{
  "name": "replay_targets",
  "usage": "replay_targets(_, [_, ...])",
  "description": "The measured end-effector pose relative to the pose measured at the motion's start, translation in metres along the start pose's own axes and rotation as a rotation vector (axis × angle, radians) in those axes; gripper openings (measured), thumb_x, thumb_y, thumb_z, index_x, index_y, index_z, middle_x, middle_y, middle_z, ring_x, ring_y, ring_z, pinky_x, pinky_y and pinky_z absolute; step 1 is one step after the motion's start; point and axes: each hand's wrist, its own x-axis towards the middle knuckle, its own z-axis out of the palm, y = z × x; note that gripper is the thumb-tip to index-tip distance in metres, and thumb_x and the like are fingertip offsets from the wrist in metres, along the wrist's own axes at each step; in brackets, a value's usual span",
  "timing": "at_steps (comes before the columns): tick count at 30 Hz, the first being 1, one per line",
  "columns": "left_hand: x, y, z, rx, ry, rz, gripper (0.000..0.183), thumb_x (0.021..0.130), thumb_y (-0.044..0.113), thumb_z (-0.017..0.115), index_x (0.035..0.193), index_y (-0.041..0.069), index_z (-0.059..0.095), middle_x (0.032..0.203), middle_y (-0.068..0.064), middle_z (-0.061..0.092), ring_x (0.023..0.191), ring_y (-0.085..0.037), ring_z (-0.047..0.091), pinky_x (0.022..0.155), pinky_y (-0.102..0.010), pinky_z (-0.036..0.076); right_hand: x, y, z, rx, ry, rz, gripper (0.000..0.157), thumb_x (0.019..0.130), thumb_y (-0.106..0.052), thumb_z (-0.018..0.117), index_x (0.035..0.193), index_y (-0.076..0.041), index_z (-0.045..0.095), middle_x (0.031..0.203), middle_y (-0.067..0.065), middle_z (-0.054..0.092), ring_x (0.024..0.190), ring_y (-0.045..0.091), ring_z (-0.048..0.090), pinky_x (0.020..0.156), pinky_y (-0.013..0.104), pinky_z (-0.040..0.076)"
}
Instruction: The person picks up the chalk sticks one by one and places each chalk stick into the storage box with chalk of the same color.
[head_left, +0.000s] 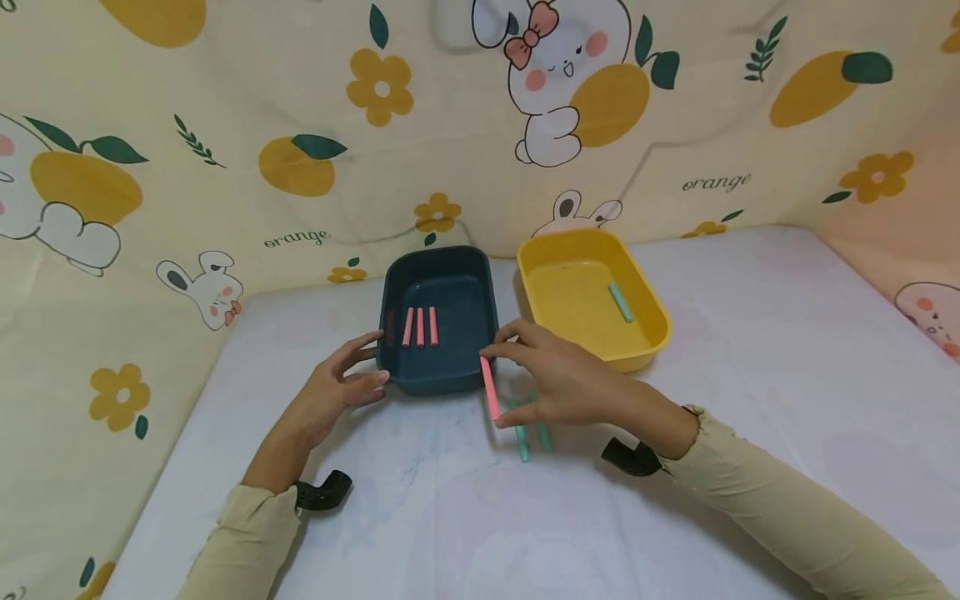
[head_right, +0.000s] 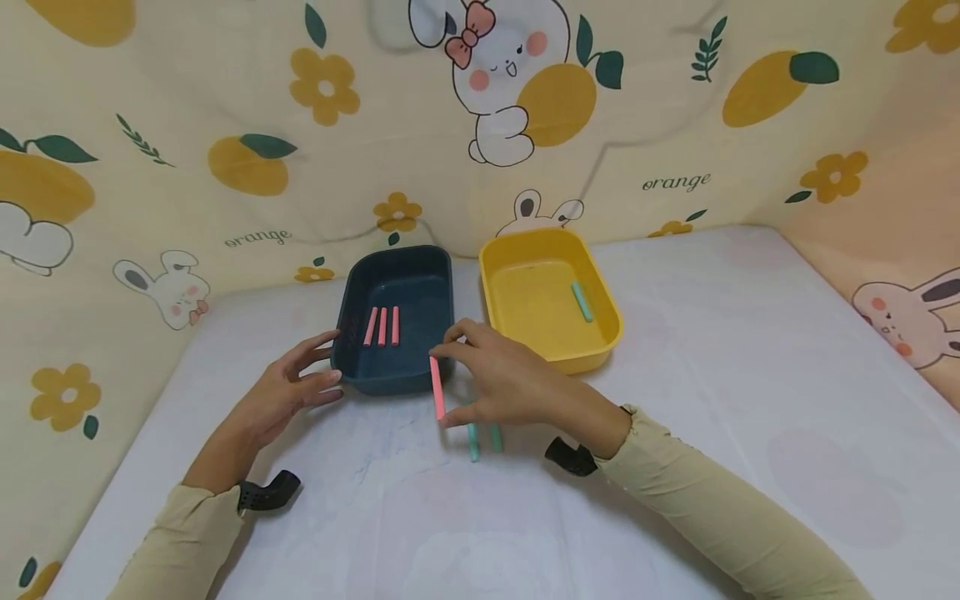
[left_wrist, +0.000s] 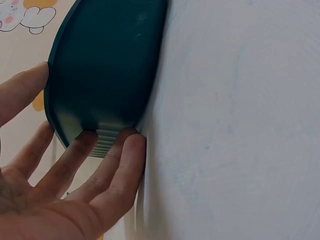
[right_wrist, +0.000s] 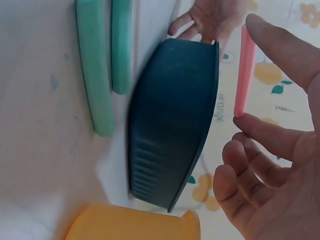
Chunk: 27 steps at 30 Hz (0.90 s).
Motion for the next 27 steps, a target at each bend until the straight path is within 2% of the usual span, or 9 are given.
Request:
replay_targets(7, [0.0, -0.001, 0.0, -0.001, 0.007, 0.004, 0.076, 0.093, 0.026, 0.071, 0.156, 0.026, 0.03, 0.158, -0.014, 0.032, 0.134, -0.037, 0.05, 0.101, -0.043, 0.052, 0.008, 0.0, -0.004, -0.006, -0.002, 0.023, 0.082, 0.071, -0.055, 0.085, 0.141, -0.026, 0.054, 0.143, -0.001, 0.045, 0.117, 0.018, 0.054, 0.096, 0.037, 0.055])
replay_targets(14, [0.001, -0.002, 0.0, -0.001, 0.001, 0.02, 0.075, 0.093, 0.025, 0.071, 0.156, 0.026, 0.03, 0.158, -0.014, 0.033, 0.135, -0.038, 0.049, 0.101, -0.042, 0.053, 0.021, 0.001, -0.011, 0.009, -0.006, 0.036, 0.081, 0.071, -0.055, 0.085, 0.14, -0.025, 0.056, 0.141, 0.001, 0.047, 0.125, 0.019, 0.048, 0.102, 0.039, 0.052])
replay_targets(27, [0.0, 0.0, 0.001, -0.005, 0.003, 0.023, 0.073, 0.094, 0.023, 0.07, 0.156, 0.025, 0.031, 0.157, -0.015, 0.033, 0.134, -0.037, 0.05, 0.102, -0.042, 0.053, 0.048, 0.007, -0.017, -0.002, -0.035, 0.007, 0.081, 0.073, -0.055, 0.084, 0.141, -0.021, 0.056, 0.14, 0.004, 0.048, 0.124, 0.021, 0.047, 0.104, 0.038, 0.05])
